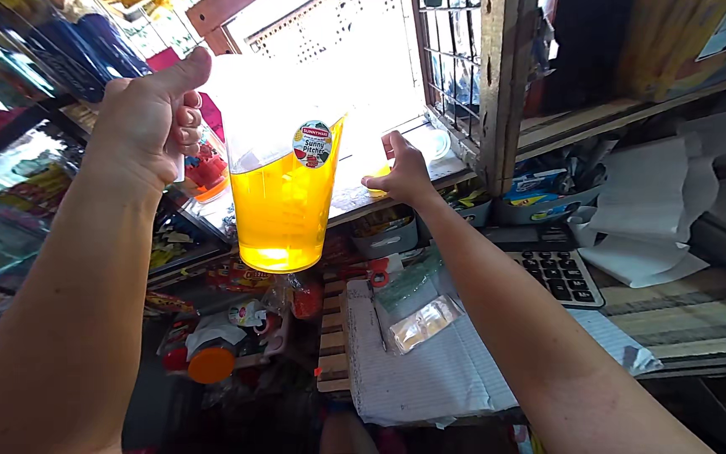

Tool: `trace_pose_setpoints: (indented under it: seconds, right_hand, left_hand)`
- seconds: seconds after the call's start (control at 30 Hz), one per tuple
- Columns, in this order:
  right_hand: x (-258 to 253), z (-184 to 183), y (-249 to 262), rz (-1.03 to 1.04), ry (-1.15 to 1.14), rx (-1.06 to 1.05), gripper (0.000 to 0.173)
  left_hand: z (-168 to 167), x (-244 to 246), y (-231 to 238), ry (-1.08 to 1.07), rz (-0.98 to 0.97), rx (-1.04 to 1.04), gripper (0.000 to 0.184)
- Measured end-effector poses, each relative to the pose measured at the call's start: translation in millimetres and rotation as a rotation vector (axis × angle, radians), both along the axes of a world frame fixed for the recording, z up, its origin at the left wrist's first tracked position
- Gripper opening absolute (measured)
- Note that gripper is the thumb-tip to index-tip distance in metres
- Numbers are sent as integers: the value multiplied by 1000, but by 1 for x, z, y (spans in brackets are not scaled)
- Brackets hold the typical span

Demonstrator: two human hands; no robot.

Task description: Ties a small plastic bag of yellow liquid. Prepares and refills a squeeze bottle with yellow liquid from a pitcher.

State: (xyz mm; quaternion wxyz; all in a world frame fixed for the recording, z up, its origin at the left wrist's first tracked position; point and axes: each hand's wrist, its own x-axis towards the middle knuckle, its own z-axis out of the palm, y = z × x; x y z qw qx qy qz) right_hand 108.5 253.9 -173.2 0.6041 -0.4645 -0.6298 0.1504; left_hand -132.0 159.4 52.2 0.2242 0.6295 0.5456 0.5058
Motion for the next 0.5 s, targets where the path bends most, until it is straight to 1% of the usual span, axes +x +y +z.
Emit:
trace_pose_setpoints:
  seconds: [0.5]
  right_hand:
    - [0, -1, 1, 13, 11, 8, 71]
  left_hand:
    - [4, -1, 2, 20, 18, -7, 29]
